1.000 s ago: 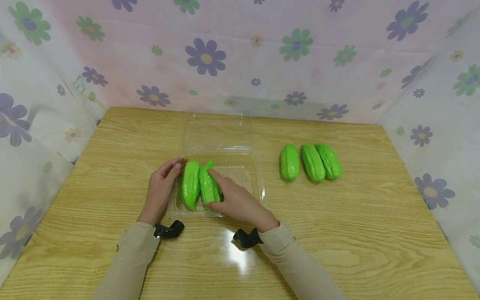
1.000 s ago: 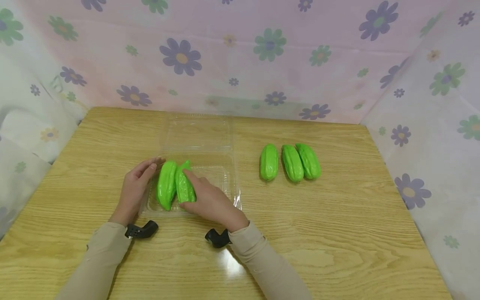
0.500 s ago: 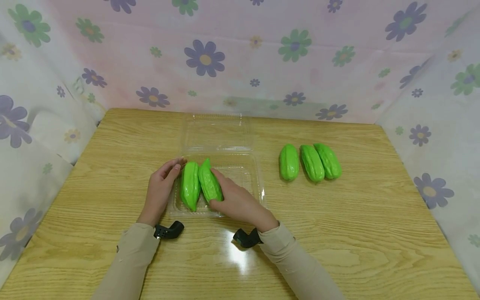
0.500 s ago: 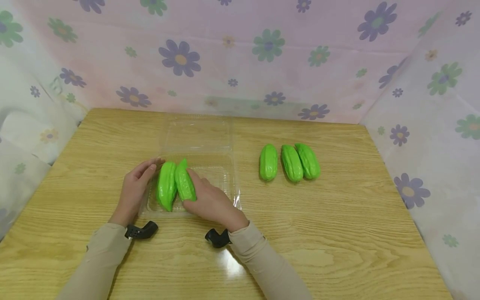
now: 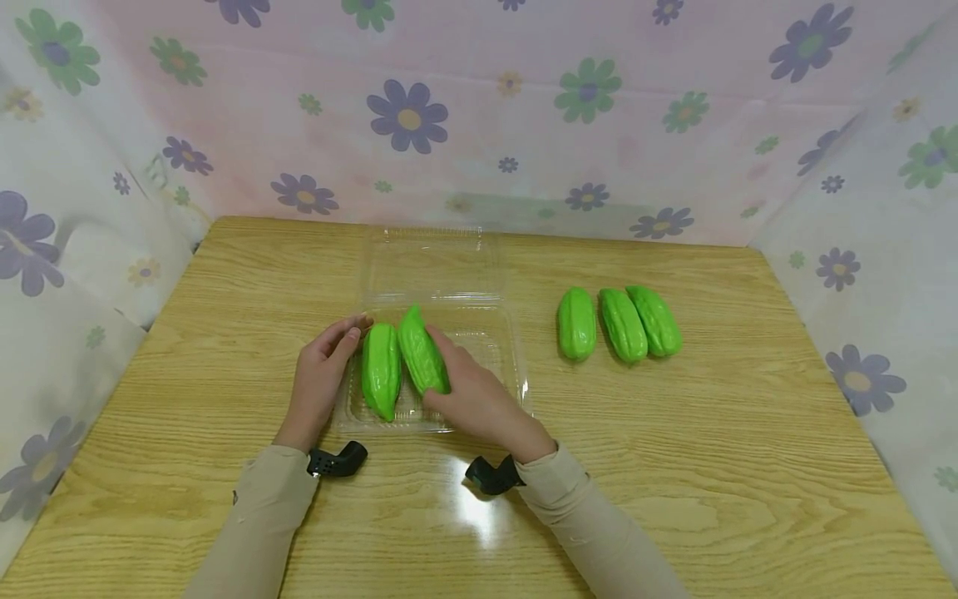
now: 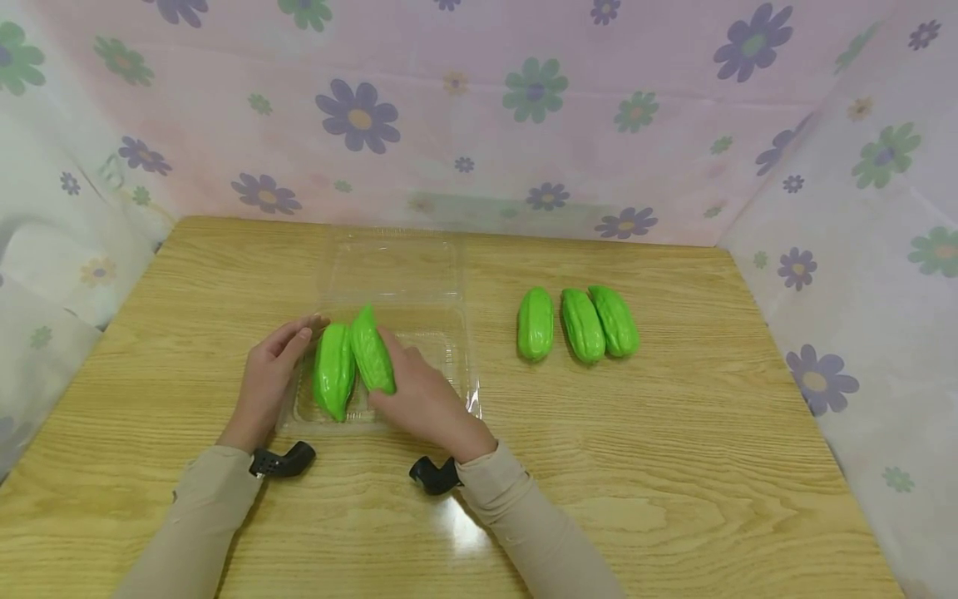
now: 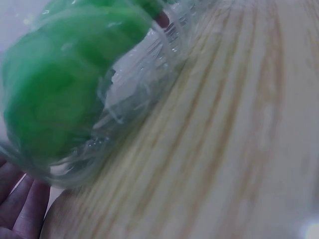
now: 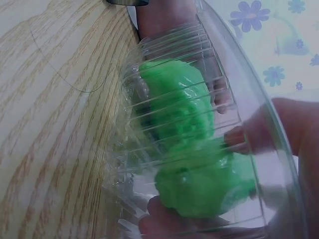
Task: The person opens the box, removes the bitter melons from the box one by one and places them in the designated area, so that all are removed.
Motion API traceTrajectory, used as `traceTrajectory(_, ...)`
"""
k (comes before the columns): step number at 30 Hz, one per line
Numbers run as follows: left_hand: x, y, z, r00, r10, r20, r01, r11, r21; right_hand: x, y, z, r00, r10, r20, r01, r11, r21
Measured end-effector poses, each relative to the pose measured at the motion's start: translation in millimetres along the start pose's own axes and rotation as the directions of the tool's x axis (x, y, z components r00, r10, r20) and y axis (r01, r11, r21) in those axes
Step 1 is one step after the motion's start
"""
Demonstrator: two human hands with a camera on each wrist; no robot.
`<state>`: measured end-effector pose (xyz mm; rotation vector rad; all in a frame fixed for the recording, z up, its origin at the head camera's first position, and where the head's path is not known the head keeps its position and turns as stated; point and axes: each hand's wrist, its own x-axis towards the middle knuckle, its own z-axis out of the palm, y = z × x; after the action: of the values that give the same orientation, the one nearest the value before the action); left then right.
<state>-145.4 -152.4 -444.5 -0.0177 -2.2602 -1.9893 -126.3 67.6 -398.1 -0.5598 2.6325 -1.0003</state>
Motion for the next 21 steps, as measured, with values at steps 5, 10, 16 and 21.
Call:
traceTrajectory(5,0.2,-0.7,-0.2,1.000,0.005,0.001,-0.005,1.000,-0.001,1.0,2,-1,0.999,-0.014,-0.034,0.014,1.000,-0.005)
traceTrajectory(10,0.5,-1.5,-0.3,1.000,0.006,0.000,-0.006,1.000,0.009,2.6,4,-2,0.998,-0.029,-0.062,0.030,0.999,0.016)
traceTrajectory(16,-1.5,2.9,-0.2,1.000,-0.014,0.011,0.014,1.000,0.021,2.9,4,-6,0.997,-0.039,-0.074,0.045,0.995,0.088)
traceTrajectory(21,-3.1,8.7,0.4,1.000,-0.013,0.014,0.013,1.000,0.014,1.8,3,-10,0.996,-0.043,-0.075,0.055,0.985,0.165)
